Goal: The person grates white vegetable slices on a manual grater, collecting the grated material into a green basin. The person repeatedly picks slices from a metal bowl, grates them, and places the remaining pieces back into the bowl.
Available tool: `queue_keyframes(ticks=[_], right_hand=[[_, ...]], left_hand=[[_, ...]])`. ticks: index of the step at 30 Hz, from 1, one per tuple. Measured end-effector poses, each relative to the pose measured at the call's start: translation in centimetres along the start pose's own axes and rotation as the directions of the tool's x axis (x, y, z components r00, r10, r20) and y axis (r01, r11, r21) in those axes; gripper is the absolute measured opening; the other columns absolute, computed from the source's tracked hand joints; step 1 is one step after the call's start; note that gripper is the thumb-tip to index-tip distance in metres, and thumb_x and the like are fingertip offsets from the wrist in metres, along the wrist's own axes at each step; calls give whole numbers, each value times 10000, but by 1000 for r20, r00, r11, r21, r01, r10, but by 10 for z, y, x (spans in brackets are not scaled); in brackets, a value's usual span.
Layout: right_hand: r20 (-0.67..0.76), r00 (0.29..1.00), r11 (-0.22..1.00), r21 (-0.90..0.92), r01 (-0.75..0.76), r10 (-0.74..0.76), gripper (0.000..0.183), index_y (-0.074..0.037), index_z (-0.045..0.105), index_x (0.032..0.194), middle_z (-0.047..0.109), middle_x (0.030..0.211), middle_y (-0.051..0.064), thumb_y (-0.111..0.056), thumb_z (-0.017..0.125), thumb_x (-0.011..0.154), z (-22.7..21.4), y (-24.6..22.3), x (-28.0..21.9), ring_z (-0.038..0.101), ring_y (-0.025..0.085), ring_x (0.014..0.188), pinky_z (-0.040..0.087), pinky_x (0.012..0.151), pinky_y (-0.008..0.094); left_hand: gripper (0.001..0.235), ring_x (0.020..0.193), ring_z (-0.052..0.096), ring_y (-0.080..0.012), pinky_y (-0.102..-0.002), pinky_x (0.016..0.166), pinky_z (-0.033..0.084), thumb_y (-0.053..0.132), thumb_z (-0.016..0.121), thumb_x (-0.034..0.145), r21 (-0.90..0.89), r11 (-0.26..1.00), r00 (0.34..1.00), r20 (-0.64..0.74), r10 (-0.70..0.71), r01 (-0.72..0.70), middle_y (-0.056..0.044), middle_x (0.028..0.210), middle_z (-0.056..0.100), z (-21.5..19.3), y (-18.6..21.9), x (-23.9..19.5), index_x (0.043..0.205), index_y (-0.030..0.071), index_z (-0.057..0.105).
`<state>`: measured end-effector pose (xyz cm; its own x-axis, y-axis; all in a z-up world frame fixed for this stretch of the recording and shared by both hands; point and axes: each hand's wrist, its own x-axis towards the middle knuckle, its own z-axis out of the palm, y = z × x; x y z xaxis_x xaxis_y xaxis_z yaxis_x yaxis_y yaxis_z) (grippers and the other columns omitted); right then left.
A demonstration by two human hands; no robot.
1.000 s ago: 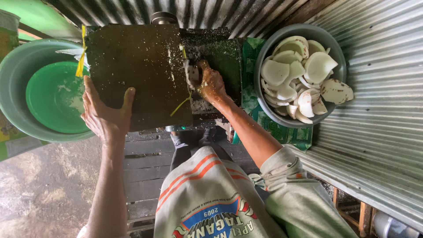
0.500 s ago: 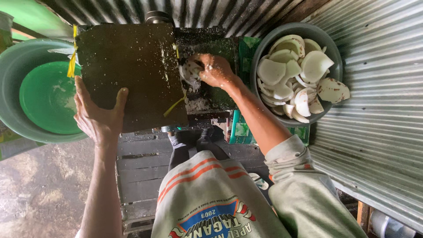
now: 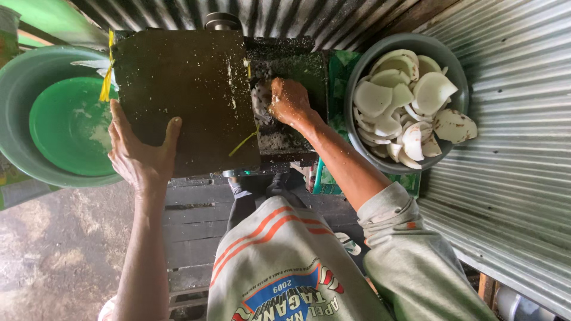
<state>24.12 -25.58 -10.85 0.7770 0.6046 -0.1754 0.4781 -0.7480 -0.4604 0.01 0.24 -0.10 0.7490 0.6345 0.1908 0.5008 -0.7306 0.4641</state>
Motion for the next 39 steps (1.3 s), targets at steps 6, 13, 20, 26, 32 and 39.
queue_keyframes(ticks=[6,13,20,26,32,39], right_hand=[[12,1000,993,-112,-21,23,119,-34,683,878,723,856,225,-83,589,933,1,-8,5,697,379,794,544,708,492],[-15,999,576,818,-15,49,300,-43,734,1018,767,894,98,-199,478,1015,-25,-29,-23,724,112,724,626,647,274],[-177,981,824,542,165,-80,277,-6,772,1192,745,948,201,18,627,957,-58,-26,-54,681,134,796,526,678,303],[-160,985,932,344,112,-60,178,-38,803,1072,769,837,183,-70,722,917,-66,-44,-56,695,203,632,497,541,360],[-177,981,946,296,129,-79,200,-68,806,1057,752,841,192,-30,695,896,-63,-45,-53,726,255,683,526,584,406],[-154,984,959,255,125,-87,267,-67,810,1034,730,908,206,-7,623,853,-29,-20,-41,730,362,776,563,643,437]], left_hand=[[1073,1130,690,-403,-511,942,546,663,823,941,18,1000,1000,-13,19,-19,-255,1421,603,-1,3,-2,1608,-11,321],[1087,1289,610,-366,-552,1052,458,696,796,940,19,1000,998,-65,22,-21,-246,1434,593,9,-6,-4,1643,4,338],[896,1403,572,-297,-562,1178,397,642,736,953,-58,991,959,-250,-132,121,-156,1508,615,13,-9,-28,1574,62,450],[772,1417,544,-331,-560,1228,444,527,785,1069,-347,936,914,-356,-196,65,-195,1482,579,32,8,-54,1561,24,466],[649,1367,562,-340,-555,1196,464,414,832,1024,-350,936,893,-417,-172,17,-192,1412,619,37,7,-50,1446,-1,566],[637,1345,566,-357,-552,1161,465,427,809,1047,-357,933,916,-359,-177,40,-212,1383,604,27,10,-53,1435,-19,571]])
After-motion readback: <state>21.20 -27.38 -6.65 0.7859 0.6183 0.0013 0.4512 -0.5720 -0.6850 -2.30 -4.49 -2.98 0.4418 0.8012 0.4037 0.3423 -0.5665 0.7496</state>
